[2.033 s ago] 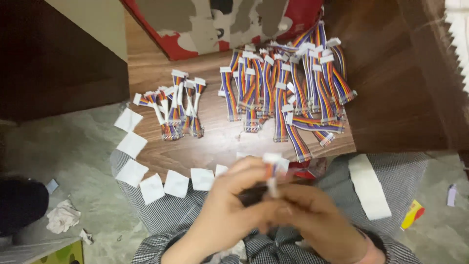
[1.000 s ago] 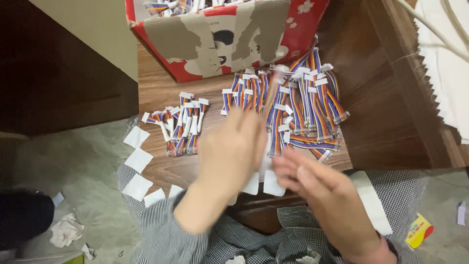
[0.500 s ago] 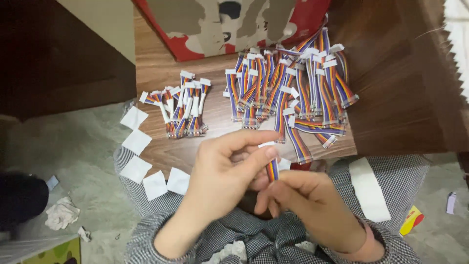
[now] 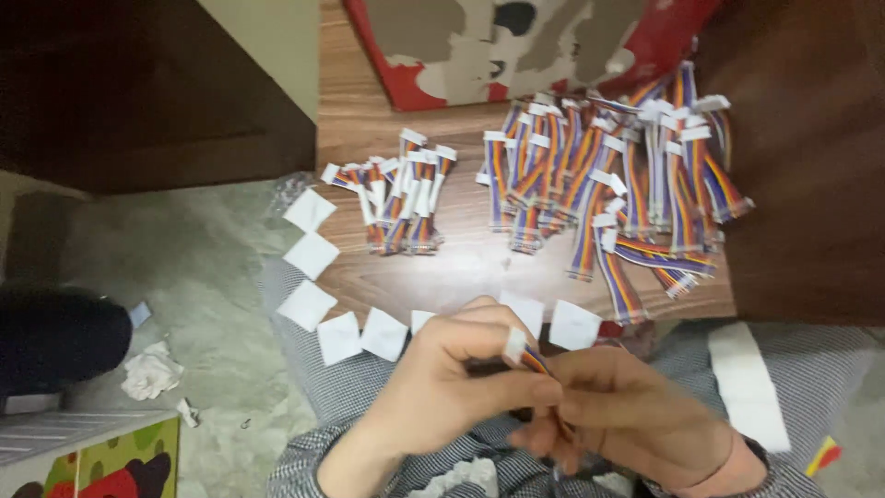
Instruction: Peeling adhesive labels and sticking them onto ribbon cables
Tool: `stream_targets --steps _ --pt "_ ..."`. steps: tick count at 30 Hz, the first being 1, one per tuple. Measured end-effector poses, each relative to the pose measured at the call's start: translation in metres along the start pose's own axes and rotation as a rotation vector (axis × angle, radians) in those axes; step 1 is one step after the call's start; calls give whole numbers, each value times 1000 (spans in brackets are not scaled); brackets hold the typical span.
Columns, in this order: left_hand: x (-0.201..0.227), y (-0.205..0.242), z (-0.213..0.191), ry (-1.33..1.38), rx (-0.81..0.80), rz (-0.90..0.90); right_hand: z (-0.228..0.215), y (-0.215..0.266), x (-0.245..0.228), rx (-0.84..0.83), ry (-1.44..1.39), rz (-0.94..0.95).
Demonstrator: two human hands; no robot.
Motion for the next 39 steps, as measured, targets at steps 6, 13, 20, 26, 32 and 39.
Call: stream_targets --steps 6,13,20,26,32,39 --pt "15 18 -93 -476 597 -61 -6 1 -20 200 205 -195" --pt "-42 34 -214 -514 957 -333 -15 2 -17 350 189 -166" --pt "25 29 -177 -688 885 118 -3 3 -33 358 164 -268" --pt "29 -2 -52 -600 307 -85 36 -5 -49 63 98 -425" --pt "20 -3 -28 -493 394 -60 22 7 -49 142 50 -451" --pt "-26 13 -25 122 495 -169 -3 13 -37 537 -15 -350"
Point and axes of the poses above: each hand's wrist, its own y-axis away from the middle knuckle, its own z-axis out of the palm, x = y × z, the point moved 6 cm from there along -y, towards the middle knuckle, and after that the axes turned 6 degrees about y, right-handed, at the moved point
